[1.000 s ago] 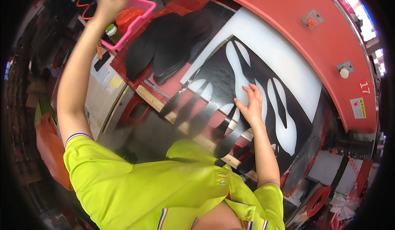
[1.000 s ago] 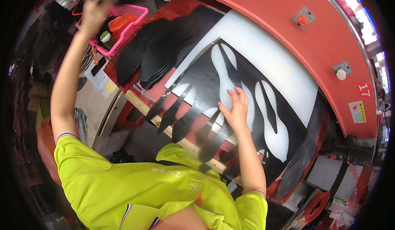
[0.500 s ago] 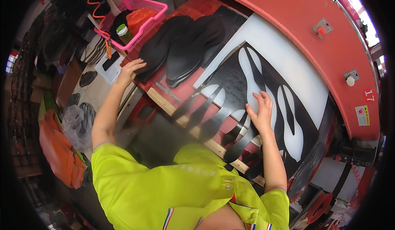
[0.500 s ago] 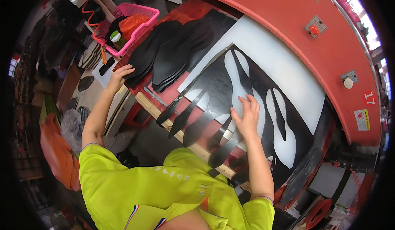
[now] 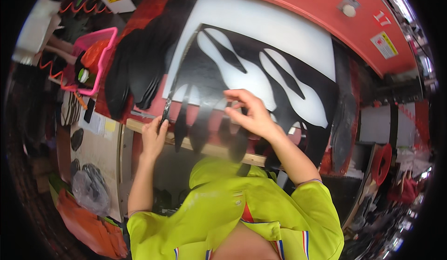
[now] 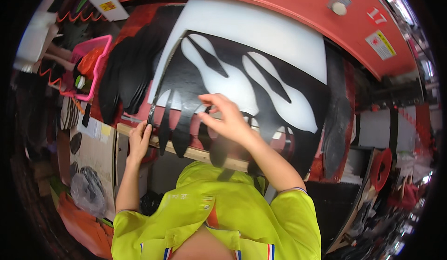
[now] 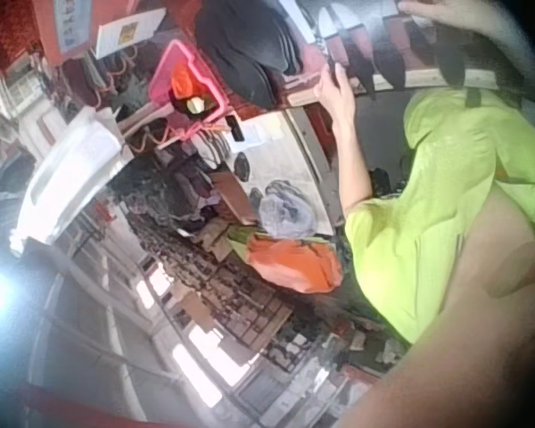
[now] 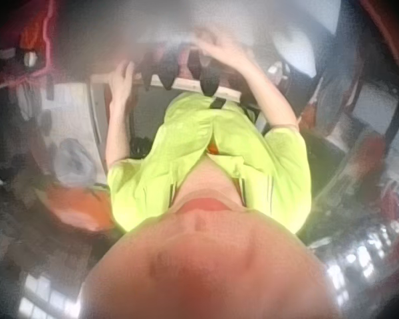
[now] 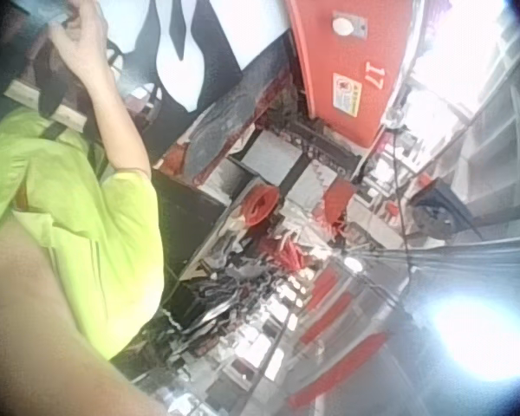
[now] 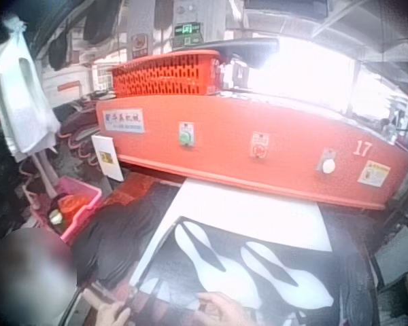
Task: The person places black shoe sole pieces onto a red cutting machine, presses them through the blade, and removes the trimmed pieces. The person repeats this process for multiple sole pieces, stacking the finished pieces on the machine surface.
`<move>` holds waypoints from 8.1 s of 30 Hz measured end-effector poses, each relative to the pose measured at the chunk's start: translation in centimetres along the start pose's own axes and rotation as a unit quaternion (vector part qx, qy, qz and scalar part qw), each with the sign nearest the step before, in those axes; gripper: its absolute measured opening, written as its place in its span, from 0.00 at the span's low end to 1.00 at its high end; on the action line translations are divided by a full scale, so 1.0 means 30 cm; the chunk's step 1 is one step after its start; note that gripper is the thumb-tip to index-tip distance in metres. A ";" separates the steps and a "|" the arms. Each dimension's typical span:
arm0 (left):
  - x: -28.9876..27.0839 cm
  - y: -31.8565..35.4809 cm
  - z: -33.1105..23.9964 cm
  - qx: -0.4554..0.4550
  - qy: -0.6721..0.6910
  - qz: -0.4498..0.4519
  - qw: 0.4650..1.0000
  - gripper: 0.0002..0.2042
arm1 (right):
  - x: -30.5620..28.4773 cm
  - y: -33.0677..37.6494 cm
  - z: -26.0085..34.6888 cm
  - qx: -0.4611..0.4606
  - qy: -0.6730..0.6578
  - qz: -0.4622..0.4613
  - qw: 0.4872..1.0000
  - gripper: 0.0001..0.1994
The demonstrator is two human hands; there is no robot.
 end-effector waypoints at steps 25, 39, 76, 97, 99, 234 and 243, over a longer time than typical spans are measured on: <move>0.718 -0.786 -1.140 0.197 0.153 0.400 0.882 0.44 | 0.247 0.606 0.281 -0.176 -0.095 -0.460 0.865 0.13; 0.563 -0.581 -1.587 0.509 0.155 0.433 0.727 0.32 | 0.769 0.694 0.399 -0.313 0.185 -0.472 0.803 0.15; -0.372 -0.246 -1.555 0.690 0.047 0.175 0.701 0.13 | 1.098 0.414 0.780 -0.561 0.008 -0.258 0.787 0.13; 0.047 2.205 -1.760 0.714 -0.128 0.626 0.287 0.11 | 2.377 1.706 0.659 -0.111 0.222 -0.938 0.241 0.12; 0.204 2.418 -1.588 0.623 -0.102 0.749 0.201 0.15 | 2.464 1.742 0.622 -0.014 0.243 -0.938 0.247 0.11; 1.582 1.260 -1.254 0.309 -0.032 0.553 0.773 0.24 | 0.734 3.295 0.212 -0.144 -0.187 -0.891 0.389 0.07; 1.457 1.320 -1.027 0.218 -0.227 0.584 0.748 0.17 | 1.245 3.433 -0.624 0.285 -0.580 -0.667 0.371 0.15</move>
Point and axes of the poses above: each hand's wrist, its own y-axis away from the middle knuckle, its own x-axis out of the palm, z = x × y, the point moved 4 cm from there along -y, towards the middle knuckle, and after that the axes turned 11 degrees about -y, right-handed, at the moved point
